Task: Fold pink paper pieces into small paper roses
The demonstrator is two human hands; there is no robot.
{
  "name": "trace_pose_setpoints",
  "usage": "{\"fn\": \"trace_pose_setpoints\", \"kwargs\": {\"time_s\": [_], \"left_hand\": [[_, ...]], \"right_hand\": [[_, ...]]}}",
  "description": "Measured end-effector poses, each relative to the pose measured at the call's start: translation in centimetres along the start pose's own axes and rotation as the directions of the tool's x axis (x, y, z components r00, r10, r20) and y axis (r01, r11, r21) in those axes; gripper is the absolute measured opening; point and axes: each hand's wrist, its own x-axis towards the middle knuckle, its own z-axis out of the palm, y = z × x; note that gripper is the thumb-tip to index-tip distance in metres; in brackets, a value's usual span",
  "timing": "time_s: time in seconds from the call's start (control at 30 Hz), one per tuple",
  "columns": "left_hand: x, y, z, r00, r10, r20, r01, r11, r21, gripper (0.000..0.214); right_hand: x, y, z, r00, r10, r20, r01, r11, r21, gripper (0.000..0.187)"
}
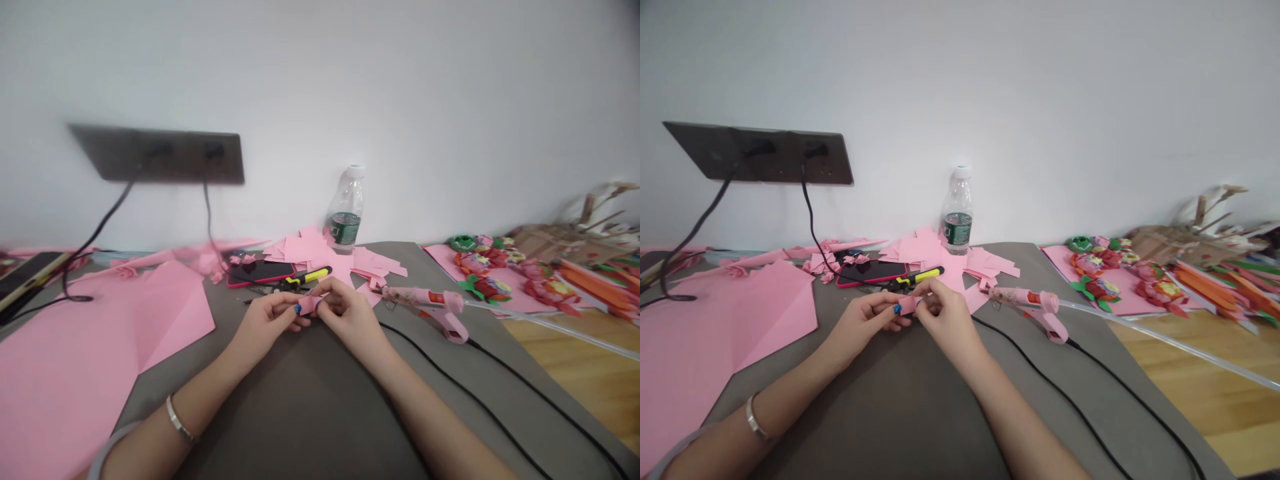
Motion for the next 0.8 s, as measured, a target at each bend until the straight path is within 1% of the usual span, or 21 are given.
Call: {"fn": "trace_pose_setpoints", "kwargs": {"time_s": [0.1,0.2,0.33,0.47,0.67,0.8], "left_hand": [[0.02,-0.11,-0.03,1.0,-0.004,-0.004,0.003,1.0,-0.029,0.033],[0.01,-0.12,-0.02,1.0,-0.021,-0.021,0.019,0.996,-0.086,0.033],[-0.06,0.11,0.1,1.0,-0.017,-0.017,0.015,0.993,-0.119,0.032],[0.01,0.13,0.03,0.999,-0.015,-0.038,0.01,0.993,-0.116,0.031],[0.22,-0.22,-0.37,0.997,-0.037,-0.069,0.02,0.971,-0.238,0.027],[0.22,-0.17,-0.38,0.995,-0.048,-0.092,0.021,0.963,-0.268,0.024]], "right_hand": [[-0.05,-0.33,-0.09,0.998,-0.067,0.005,0.067,0.992,-0.105,0.014],[-0.18,-0.62,-0.23,0.986,-0.163,0.021,0.164,0.962,-0.219,0.015],[-0.39,-0.81,-0.29,0.969,-0.244,0.047,0.246,0.923,-0.297,0.012],[-0.43,-0.79,-0.28,0.954,-0.291,0.078,0.301,0.908,-0.293,0.011],[-0.21,-0.77,-0.54,0.921,-0.366,0.135,0.388,0.894,-0.225,0.017],[-0.18,-0.76,-0.56,0.909,-0.394,0.135,0.415,0.884,-0.215,0.019]]}}
